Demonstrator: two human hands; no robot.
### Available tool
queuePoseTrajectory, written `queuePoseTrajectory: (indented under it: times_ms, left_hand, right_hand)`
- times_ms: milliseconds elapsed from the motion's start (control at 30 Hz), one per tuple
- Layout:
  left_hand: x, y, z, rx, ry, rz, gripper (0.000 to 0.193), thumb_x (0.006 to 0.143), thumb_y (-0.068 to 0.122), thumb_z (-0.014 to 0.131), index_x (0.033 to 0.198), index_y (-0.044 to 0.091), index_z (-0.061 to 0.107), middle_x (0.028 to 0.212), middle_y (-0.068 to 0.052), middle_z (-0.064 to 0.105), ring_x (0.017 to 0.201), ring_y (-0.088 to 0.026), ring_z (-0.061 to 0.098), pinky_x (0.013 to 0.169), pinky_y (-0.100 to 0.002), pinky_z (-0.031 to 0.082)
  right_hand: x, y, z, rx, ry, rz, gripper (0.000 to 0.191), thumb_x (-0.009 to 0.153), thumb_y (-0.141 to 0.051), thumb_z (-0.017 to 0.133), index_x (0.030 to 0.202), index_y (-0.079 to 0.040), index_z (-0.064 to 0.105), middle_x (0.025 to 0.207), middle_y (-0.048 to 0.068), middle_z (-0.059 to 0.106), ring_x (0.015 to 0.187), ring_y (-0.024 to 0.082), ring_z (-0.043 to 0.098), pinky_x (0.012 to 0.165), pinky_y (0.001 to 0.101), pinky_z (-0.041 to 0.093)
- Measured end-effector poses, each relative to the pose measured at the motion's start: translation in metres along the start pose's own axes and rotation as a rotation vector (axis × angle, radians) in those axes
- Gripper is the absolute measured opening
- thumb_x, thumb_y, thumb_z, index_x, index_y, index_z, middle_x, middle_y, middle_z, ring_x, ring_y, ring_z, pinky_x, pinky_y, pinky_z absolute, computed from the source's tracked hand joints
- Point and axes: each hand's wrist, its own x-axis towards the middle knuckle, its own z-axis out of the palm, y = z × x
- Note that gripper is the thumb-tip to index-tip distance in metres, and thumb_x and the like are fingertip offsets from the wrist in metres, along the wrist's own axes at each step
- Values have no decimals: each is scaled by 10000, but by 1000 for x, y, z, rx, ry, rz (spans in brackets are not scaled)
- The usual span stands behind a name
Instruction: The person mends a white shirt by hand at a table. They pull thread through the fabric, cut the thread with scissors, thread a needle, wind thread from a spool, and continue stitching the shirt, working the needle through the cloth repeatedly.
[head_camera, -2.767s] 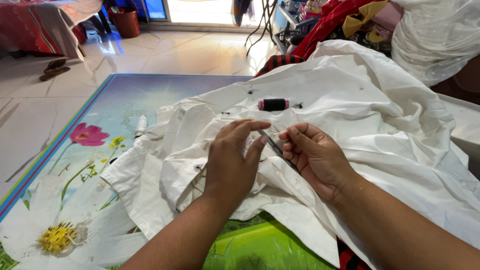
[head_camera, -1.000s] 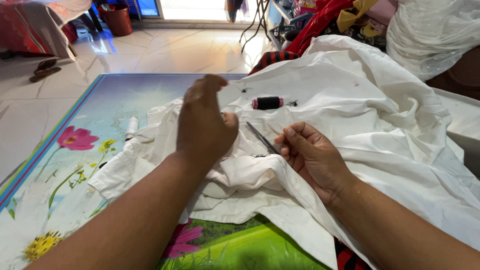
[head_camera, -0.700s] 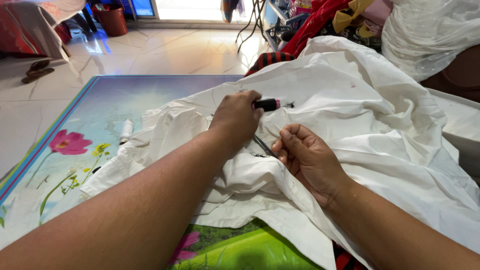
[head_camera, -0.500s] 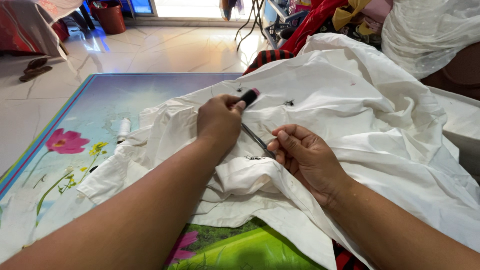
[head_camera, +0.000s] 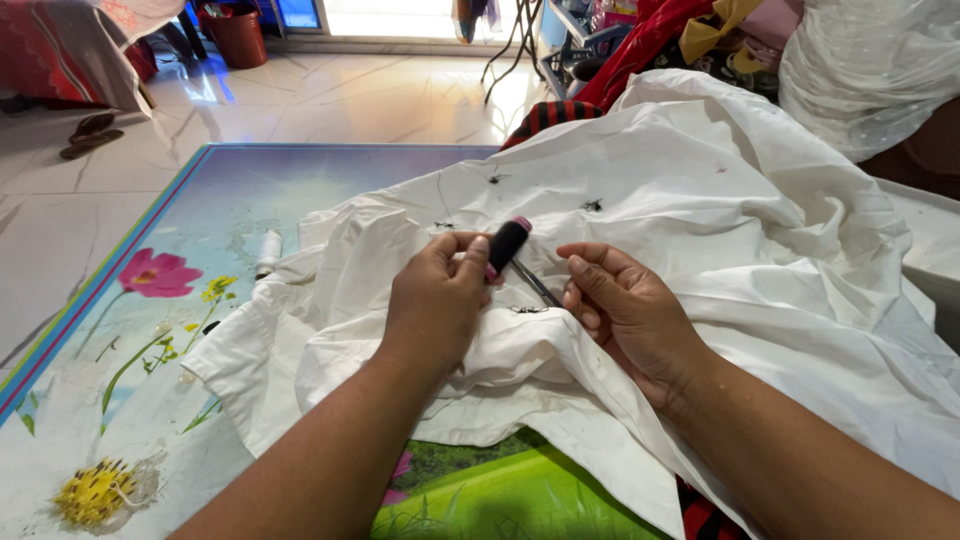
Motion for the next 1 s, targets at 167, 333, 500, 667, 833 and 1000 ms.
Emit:
queuePoseTrajectory:
  times_ms: [167, 333, 500, 667, 833, 1000]
  left_hand:
    - [-20, 9, 6, 254, 20, 98, 218, 958, 303, 623, 1095, 163, 717, 755, -16, 788, 689, -142, 761, 659, -318, 555]
    - [-39, 12, 12, 444, 14, 130, 290, 857, 229, 678, 1145, 197, 700, 768, -40, 778, 742, -236, 755, 720, -392, 566]
    - [-35, 12, 8, 381, 52, 124, 242, 870, 238, 673, 1092, 167, 737, 790, -58, 781, 727, -232, 770, 723, -383, 586]
    - [-20, 13, 11, 281, 187, 239, 228, 876, 299, 691, 974, 115, 783, 861, -76, 780, 719, -239, 777, 727, -376, 593]
    - [-8, 26, 20, 449, 184, 196, 234, 839, 367, 743, 903, 158, 826, 882, -63, 770, 809, -240, 744, 748, -398, 579]
    - [-3, 40, 26, 494, 110, -33, 195, 850, 379, 731, 938, 228, 816, 882, -7, 790, 832, -199, 764, 768, -391, 587]
  right_hand:
    - [2, -2, 4, -29, 50, 55, 307, 962, -185, 647, 1231, -38, 650, 743, 12, 651, 570, 43, 516, 545, 184, 487]
    - [8, 1, 8, -101, 95, 67, 297, 965, -177, 663, 1208, -7, 655, 706, 1, 631, 546, 43, 529, 524, 193, 503]
    - [9, 3, 12, -173, 96, 42, 266, 959, -162, 688, 1165, 5, 664, 736, 24, 667, 564, 61, 576, 515, 205, 502]
    - [9, 3, 22, -211, 128, 50, 217, 941, -107, 662, 1115, 22, 663, 855, 79, 751, 707, 112, 700, 618, 231, 579]
    - [7, -1, 28, -216, 126, 77, 208, 946, -115, 664, 1107, 16, 662, 849, 108, 742, 718, 156, 706, 608, 269, 576]
    - [6, -1, 28, -257, 104, 57, 244, 953, -132, 670, 1134, 31, 661, 867, 99, 754, 729, 140, 709, 623, 264, 580]
